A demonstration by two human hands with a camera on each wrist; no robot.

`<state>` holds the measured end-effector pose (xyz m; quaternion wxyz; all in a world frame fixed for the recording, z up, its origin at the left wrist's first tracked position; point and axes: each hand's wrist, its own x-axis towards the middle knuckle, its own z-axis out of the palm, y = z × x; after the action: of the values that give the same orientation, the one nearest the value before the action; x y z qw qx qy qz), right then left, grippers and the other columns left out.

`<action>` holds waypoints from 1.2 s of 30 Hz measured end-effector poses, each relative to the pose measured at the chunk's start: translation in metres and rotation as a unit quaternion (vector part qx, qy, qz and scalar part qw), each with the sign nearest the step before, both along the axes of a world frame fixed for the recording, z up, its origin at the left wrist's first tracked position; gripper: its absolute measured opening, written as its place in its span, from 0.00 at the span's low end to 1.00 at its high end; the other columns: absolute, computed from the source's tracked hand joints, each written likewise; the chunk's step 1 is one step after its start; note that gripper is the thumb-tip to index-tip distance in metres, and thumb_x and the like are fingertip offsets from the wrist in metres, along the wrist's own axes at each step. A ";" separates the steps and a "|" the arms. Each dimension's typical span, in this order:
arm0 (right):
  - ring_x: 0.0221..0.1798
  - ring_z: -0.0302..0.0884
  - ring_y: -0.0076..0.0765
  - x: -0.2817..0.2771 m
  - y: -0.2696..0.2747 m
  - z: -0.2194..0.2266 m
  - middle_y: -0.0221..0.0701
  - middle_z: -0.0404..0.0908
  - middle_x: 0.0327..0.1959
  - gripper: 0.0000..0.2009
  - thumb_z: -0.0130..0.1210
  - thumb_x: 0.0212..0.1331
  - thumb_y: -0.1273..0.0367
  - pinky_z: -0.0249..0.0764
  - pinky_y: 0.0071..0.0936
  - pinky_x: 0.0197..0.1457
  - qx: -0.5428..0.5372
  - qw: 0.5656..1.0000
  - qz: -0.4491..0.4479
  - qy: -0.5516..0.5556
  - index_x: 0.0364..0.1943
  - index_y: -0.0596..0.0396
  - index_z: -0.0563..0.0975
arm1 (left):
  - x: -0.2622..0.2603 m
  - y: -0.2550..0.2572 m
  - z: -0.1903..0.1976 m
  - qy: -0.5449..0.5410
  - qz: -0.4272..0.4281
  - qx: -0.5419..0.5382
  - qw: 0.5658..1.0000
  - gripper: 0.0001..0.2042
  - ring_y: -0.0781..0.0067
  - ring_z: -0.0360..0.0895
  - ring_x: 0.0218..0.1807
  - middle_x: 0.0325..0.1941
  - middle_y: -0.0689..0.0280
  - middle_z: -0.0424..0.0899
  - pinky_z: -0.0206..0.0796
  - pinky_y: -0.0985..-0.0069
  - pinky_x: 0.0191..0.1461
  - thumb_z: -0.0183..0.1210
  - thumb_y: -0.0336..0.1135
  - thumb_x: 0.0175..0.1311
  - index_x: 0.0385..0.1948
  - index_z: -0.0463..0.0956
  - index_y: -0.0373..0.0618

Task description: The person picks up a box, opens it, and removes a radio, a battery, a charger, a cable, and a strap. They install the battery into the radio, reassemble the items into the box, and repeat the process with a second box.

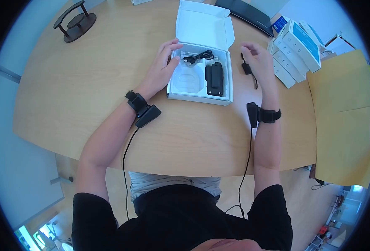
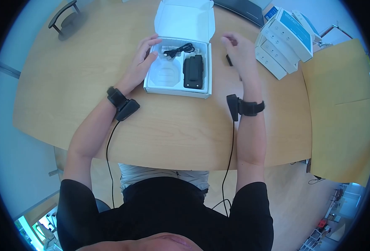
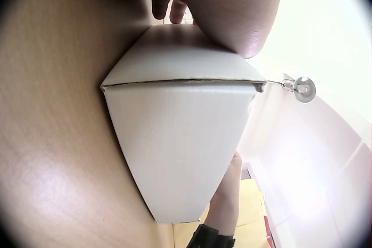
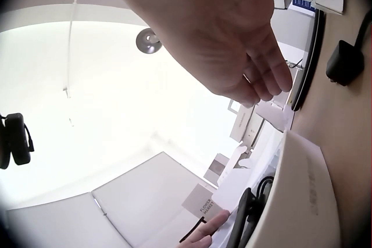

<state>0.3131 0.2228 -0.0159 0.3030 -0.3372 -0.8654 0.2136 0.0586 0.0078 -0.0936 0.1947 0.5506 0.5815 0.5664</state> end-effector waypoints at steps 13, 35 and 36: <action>0.45 0.87 0.38 0.056 0.044 -0.010 0.39 0.89 0.42 0.25 0.74 0.55 0.64 0.81 0.35 0.52 -0.140 0.958 0.006 -0.252 0.56 0.64 0.85 | -0.002 0.001 -0.002 0.009 0.000 0.004 1.000 0.19 0.66 0.68 0.73 0.79 0.60 0.65 0.65 0.71 0.68 0.50 0.33 0.79 0.67 0.72 0.42; 0.42 0.87 0.32 0.000 -0.005 0.008 0.32 0.88 0.41 0.05 0.62 0.68 0.74 0.81 0.28 0.46 0.025 0.995 0.055 0.085 0.44 0.55 0.84 | 0.000 0.001 0.000 0.005 0.000 0.005 1.000 0.19 0.63 0.66 0.76 0.79 0.59 0.65 0.64 0.69 0.71 0.51 0.32 0.79 0.68 0.72 0.43; 0.42 0.87 0.34 -0.008 -0.017 0.010 0.32 0.88 0.41 0.05 0.61 0.68 0.75 0.81 0.28 0.47 0.032 0.994 0.079 0.074 0.44 0.55 0.84 | 0.000 0.000 0.000 0.007 0.000 0.005 1.000 0.19 0.63 0.66 0.76 0.79 0.59 0.65 0.64 0.69 0.71 0.51 0.32 0.79 0.68 0.72 0.43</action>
<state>0.3053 0.2053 -0.0058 0.3591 -0.2409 -0.8708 0.2340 0.0584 0.0081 -0.0936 0.1881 0.5551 0.5804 0.5654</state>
